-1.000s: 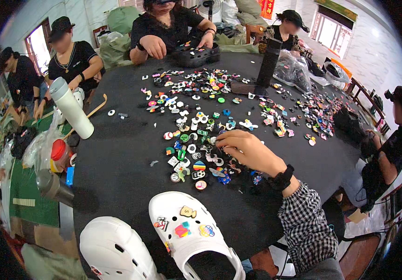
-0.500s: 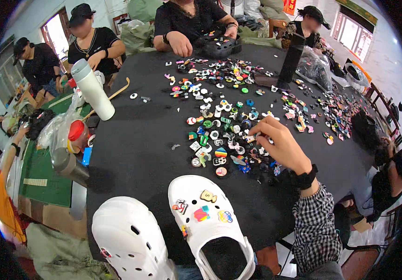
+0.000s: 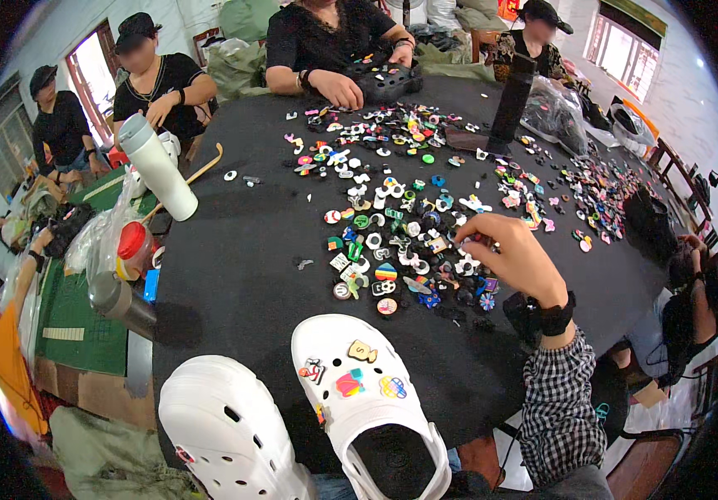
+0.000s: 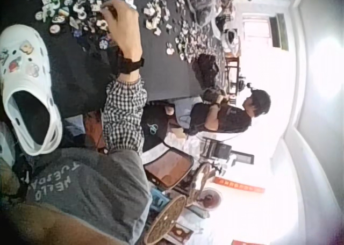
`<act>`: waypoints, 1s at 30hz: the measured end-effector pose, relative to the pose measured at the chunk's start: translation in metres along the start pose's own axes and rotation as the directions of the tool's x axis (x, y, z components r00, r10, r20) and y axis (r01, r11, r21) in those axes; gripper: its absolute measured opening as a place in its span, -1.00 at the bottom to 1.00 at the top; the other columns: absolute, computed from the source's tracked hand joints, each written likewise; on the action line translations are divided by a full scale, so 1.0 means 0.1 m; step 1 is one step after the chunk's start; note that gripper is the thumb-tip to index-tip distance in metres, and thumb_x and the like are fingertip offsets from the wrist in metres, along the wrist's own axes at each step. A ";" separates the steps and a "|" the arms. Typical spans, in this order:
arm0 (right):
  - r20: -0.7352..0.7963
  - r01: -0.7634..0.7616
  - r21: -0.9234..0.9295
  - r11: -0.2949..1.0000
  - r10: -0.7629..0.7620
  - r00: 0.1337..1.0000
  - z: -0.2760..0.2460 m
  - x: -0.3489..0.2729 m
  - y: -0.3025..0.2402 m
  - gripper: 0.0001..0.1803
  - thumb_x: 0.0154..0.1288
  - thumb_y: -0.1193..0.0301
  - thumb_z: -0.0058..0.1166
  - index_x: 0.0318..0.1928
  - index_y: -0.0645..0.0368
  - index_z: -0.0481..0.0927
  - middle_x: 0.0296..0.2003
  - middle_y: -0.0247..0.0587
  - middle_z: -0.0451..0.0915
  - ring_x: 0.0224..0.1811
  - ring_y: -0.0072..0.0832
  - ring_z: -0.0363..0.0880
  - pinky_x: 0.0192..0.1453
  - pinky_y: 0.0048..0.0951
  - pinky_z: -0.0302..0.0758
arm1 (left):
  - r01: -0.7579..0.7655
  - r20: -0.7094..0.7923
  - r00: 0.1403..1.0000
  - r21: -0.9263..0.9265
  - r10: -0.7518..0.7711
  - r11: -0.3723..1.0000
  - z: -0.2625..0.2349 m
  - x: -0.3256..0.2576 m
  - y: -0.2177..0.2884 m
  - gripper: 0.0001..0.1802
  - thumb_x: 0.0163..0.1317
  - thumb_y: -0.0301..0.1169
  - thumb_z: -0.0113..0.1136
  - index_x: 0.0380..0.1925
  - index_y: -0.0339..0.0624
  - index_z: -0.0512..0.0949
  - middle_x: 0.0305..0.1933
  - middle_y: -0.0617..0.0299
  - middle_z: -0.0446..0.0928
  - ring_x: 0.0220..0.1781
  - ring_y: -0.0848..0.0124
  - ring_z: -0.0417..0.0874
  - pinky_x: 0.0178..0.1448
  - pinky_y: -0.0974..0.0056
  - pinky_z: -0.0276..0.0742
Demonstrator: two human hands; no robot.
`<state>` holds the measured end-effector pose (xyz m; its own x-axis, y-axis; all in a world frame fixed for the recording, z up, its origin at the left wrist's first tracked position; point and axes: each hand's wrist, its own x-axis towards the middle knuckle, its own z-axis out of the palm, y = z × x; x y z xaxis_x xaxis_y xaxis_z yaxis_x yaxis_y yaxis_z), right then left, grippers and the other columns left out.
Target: Attach decorative charms into the holes of plastic clogs to decorate them.
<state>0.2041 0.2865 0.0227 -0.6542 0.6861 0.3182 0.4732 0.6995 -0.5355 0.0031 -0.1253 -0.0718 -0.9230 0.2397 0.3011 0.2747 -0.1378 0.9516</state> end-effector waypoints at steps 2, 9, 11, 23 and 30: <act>-0.056 -0.009 0.003 1.000 0.009 0.998 -0.03 -0.02 0.06 -0.87 0.19 0.53 0.08 -0.23 0.27 0.56 -0.36 -0.07 0.58 -0.33 -0.23 0.57 -0.22 -0.34 0.49 | -0.004 0.007 1.000 0.001 0.004 1.000 -0.01 0.00 -0.01 -0.47 0.18 -0.45 0.23 0.12 -0.43 0.32 0.10 -0.19 0.43 0.02 0.00 0.52 0.09 0.07 0.41; -0.141 -0.048 0.071 0.996 0.057 0.988 -0.02 0.00 0.13 -0.87 0.17 0.61 -0.04 -0.29 0.27 0.58 -0.38 -0.09 0.52 -0.35 -0.27 0.53 -0.21 -0.34 0.47 | -0.010 0.055 0.998 -0.028 0.011 1.000 0.06 0.04 -0.10 -0.45 0.19 -0.47 0.22 0.15 -0.43 0.29 0.12 -0.20 0.42 0.04 0.01 0.52 0.11 0.07 0.41; -0.101 0.033 0.049 0.998 -0.028 0.994 0.01 -0.02 0.17 -0.83 0.15 0.63 -0.08 -0.30 0.26 0.59 -0.34 -0.07 0.51 -0.26 -0.19 0.52 -0.12 -0.28 0.47 | -0.010 0.070 0.997 -0.042 0.013 0.999 0.11 0.05 -0.13 -0.45 0.19 -0.48 0.22 0.15 -0.43 0.28 0.13 -0.20 0.42 0.05 0.01 0.52 0.11 0.07 0.41; -0.239 -0.246 -0.063 0.967 0.225 0.945 -0.50 -0.31 0.38 -0.87 0.22 0.51 0.00 -0.27 0.27 0.59 -0.38 -0.07 0.55 -0.34 -0.22 0.57 -0.23 -0.31 0.48 | 0.004 0.144 0.989 0.102 -0.018 0.995 0.30 0.20 -0.09 -0.52 0.23 -0.37 0.20 0.07 -0.45 0.39 0.13 -0.16 0.43 0.03 0.01 0.52 0.11 0.10 0.39; -0.021 -0.160 -0.141 0.977 0.159 0.987 -0.47 -0.36 0.60 -0.84 0.15 0.51 0.00 -0.28 0.26 0.60 -0.30 -0.06 0.60 -0.22 -0.19 0.58 -0.09 -0.28 0.49 | -0.059 0.055 0.997 0.004 0.059 0.998 0.17 0.19 -0.33 -0.49 0.29 -0.30 0.14 0.11 -0.46 0.34 0.15 -0.21 0.41 0.06 -0.04 0.50 0.14 0.03 0.38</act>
<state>0.2836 0.3130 0.0156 -0.5583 0.7926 0.2453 0.6501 0.6016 -0.4642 -0.0185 -0.0999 -0.0966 -0.8890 0.2839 0.3593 0.3296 -0.1479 0.9325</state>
